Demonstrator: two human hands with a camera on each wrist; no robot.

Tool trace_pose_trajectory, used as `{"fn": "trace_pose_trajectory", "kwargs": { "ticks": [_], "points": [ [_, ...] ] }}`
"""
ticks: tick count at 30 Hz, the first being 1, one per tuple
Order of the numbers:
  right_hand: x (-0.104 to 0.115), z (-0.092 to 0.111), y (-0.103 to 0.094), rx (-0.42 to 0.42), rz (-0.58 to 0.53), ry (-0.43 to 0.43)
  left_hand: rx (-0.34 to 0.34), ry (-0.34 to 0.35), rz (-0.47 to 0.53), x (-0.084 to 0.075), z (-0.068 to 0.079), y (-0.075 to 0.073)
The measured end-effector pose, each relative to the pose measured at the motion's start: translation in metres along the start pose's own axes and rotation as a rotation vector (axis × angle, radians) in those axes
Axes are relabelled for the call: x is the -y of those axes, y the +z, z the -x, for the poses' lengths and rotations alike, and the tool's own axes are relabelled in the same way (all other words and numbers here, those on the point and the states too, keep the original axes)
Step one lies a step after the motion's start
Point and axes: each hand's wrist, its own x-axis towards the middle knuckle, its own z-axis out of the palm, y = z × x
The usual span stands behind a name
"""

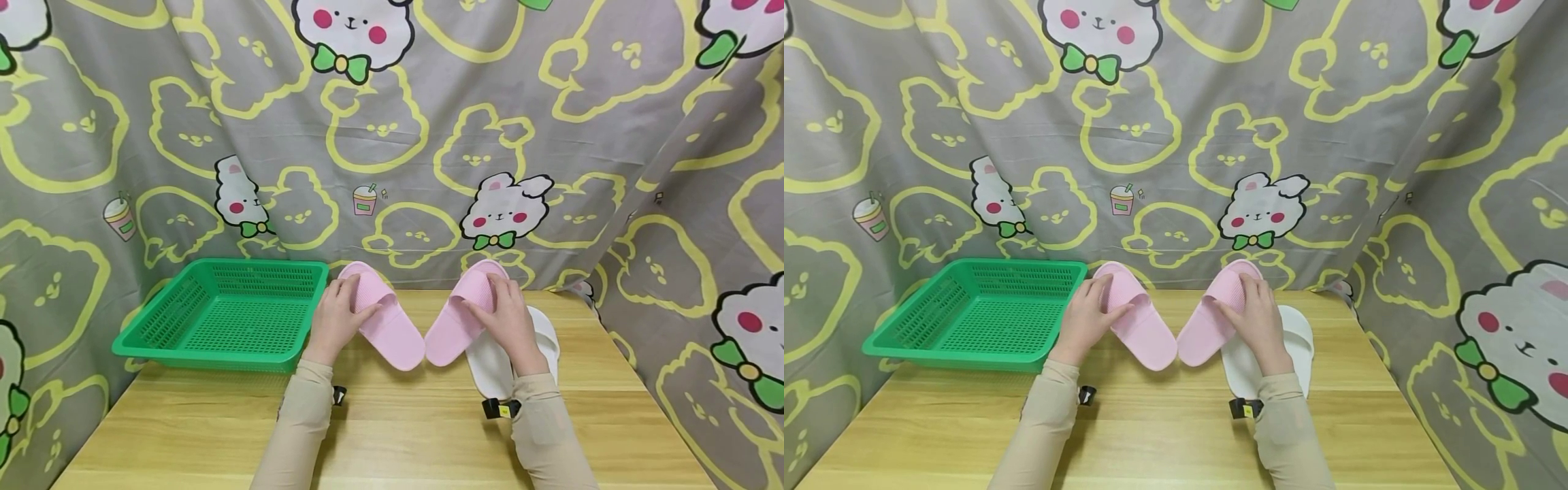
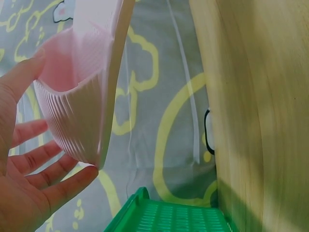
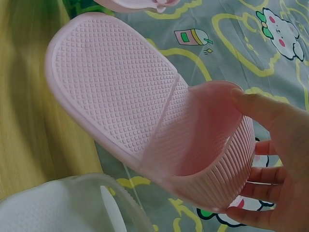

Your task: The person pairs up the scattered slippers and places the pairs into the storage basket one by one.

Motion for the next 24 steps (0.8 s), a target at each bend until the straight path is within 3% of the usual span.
{"fn": "trace_pose_trajectory", "kwargs": {
  "ticks": [14, 24],
  "points": [
    [0.0002, 0.0000, 0.0011, 0.010, -0.035, 0.069, -0.015, -0.022, 0.004, -0.0029, 0.0010, 0.0005],
    [-0.0002, -0.0001, 0.0036, 0.003, -0.045, 0.062, -0.001, -0.046, 0.002, -0.0029, 0.0004, 0.0020]
  ]
}}
